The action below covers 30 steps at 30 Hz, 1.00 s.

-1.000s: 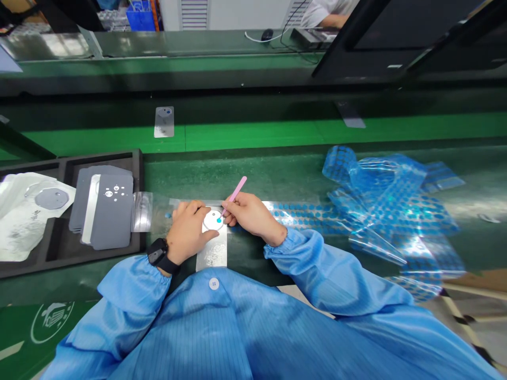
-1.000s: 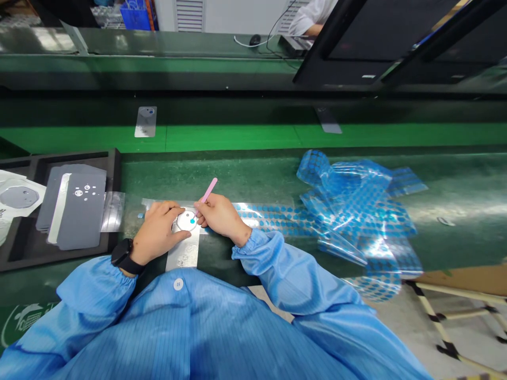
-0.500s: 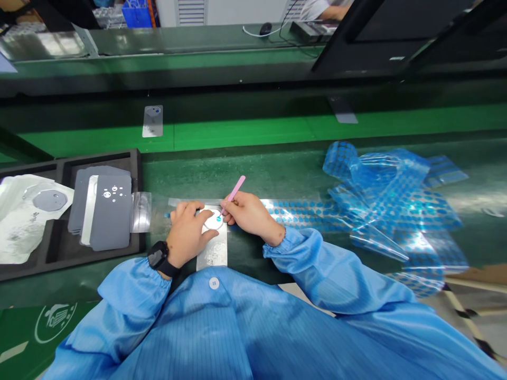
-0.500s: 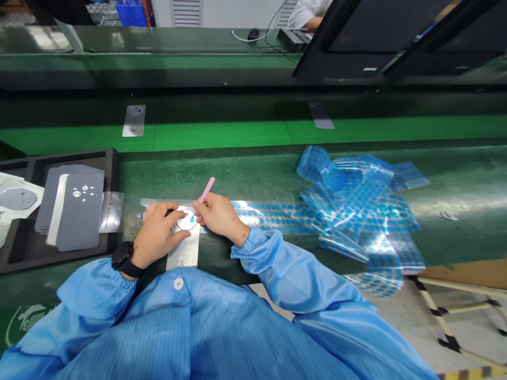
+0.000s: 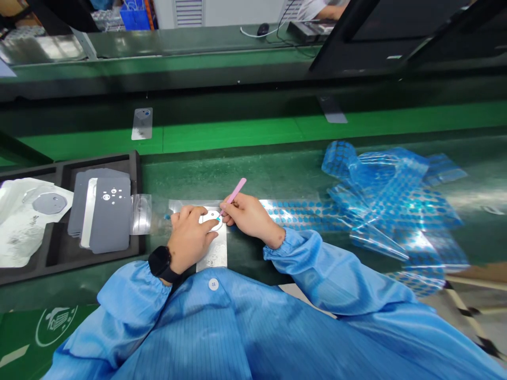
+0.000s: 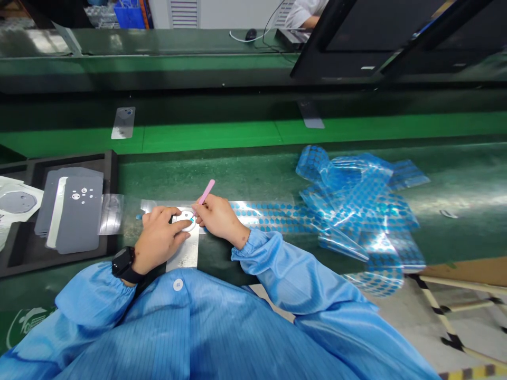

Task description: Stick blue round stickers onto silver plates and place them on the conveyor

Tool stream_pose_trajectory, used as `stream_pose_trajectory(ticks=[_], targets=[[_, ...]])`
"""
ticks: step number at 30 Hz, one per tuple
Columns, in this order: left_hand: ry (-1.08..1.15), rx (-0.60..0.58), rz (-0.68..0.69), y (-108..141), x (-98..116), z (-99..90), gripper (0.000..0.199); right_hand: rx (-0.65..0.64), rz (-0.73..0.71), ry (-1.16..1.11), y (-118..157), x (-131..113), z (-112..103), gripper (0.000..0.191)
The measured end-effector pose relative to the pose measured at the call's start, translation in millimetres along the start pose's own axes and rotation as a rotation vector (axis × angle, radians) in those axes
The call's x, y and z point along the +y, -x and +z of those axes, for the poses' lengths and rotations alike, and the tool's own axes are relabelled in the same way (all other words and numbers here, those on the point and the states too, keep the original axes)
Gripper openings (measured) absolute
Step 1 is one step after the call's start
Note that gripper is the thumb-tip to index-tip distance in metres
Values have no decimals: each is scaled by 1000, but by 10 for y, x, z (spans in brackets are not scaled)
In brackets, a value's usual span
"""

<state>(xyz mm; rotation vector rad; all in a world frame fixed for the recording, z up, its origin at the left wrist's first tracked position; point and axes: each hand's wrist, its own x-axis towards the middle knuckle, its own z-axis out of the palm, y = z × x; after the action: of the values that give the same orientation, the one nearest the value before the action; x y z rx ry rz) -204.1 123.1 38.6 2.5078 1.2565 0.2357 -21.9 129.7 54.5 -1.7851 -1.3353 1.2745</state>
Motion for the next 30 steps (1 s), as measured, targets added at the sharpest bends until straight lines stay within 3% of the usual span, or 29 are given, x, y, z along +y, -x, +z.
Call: stream_pose_trajectory(ticks=[2,4,7,11,17,26,30], targets=[[15,1,-8,-2,7,1,22,94,-132,76,56,28,-60,8],[37,-7,-13,-8,14,-2,22,192,-383,230,128,63,-115,8],[55,-11,-23,-12,21,0,23,97,-685,505,223,124,-124,17],[66,10,-42,3,21,26,24,-111,-631,875,282,189,-25,26],[75,21,-70,3,22,27,31,-135,-637,1105,299,184,30,29],[89,22,-119,-20,49,-1,31,-143,-621,1066,301,162,65,27],[118,13,-148,-20,43,9,37,-181,-566,925,220,114,13,23]])
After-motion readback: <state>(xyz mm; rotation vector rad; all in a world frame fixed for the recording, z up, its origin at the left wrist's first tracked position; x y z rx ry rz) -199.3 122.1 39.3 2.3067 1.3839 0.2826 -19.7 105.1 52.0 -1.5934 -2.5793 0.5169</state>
